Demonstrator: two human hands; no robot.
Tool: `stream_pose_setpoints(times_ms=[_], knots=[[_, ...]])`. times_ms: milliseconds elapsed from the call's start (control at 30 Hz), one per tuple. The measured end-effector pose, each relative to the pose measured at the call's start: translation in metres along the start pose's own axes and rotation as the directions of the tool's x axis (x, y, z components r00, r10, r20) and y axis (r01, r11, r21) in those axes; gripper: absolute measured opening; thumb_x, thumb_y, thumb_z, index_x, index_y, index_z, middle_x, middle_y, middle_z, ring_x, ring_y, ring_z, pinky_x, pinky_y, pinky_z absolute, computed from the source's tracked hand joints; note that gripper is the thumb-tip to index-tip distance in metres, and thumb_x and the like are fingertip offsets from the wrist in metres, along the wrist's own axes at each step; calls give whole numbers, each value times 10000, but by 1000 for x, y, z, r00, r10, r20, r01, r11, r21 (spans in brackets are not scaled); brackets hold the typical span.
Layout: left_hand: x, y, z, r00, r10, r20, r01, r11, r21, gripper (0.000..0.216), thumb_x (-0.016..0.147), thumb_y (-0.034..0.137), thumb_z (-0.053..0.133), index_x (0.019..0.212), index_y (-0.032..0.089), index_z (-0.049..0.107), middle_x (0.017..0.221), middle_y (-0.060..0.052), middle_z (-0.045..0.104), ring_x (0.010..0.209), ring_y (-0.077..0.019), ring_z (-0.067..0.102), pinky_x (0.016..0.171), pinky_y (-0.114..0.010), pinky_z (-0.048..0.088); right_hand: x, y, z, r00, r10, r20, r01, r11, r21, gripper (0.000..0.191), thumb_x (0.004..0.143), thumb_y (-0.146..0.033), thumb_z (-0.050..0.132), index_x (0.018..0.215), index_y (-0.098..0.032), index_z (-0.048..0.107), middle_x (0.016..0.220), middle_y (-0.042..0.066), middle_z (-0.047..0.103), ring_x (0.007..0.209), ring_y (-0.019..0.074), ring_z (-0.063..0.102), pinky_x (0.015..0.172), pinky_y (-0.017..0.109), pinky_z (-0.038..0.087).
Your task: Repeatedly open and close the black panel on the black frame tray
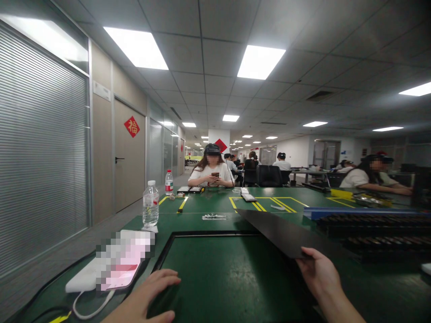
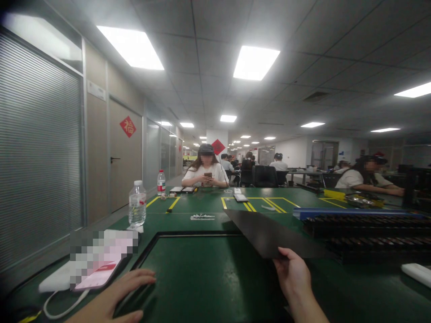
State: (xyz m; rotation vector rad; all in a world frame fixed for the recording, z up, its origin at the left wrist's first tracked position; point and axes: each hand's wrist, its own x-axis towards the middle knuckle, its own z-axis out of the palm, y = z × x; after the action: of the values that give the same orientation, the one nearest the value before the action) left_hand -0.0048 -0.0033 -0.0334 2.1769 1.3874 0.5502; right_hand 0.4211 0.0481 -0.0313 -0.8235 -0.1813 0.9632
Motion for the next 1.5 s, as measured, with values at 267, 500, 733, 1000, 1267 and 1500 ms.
stream_pose_setpoints(times_ms=[267,500,733,1000,1267,1500], knots=[[1,-3,1,999,-15,34,15,1000,2,536,723,499,544,1218,298,513,1381,-34,401,1275,-262,322,1077,-390,214,1,1,-2,999,15,-43,-16,1000,-24,192,623,41,520,669,-145,532,528,-22,604,470,112,589,435,196,525],[0,-4,2,999,-31,26,30,999,11,509,723,470,552,1202,298,525,1378,-35,400,1269,-255,332,1077,-391,213,-4,3,0,997,-6,-81,3,999,-41,202,604,54,541,640,-143,528,515,-28,605,459,109,586,431,195,525],[-1,-11,3,1000,-6,14,6,1000,-30,500,717,470,567,1195,330,525,1373,-18,406,1267,-251,334,1078,-391,209,3,8,-5,996,-22,-83,19,999,-36,212,596,58,559,646,-146,531,513,-33,604,456,109,586,423,193,523],[-1,-14,4,1000,1,-19,-2,997,-78,498,691,470,596,1162,313,563,1344,-31,445,1248,-260,362,1070,-392,230,10,8,-9,985,38,-168,-47,998,-51,249,595,67,555,672,-166,514,524,-43,582,455,113,576,413,210,514],[0,-13,5,1000,-8,-30,6,998,-67,483,698,449,591,1157,301,566,1338,-35,448,1242,-251,372,1070,-384,230,13,7,-14,975,93,-202,-102,994,-37,251,595,60,516,689,-173,504,516,-42,562,420,108,548,393,213,497],[-4,-4,0,1000,-18,-4,18,999,-44,455,721,427,564,1157,296,562,1337,-35,445,1232,-240,384,1064,-373,239,17,6,-16,968,130,-215,-137,990,-18,246,595,48,522,710,-169,510,559,-19,578,461,130,574,419,242,527]])
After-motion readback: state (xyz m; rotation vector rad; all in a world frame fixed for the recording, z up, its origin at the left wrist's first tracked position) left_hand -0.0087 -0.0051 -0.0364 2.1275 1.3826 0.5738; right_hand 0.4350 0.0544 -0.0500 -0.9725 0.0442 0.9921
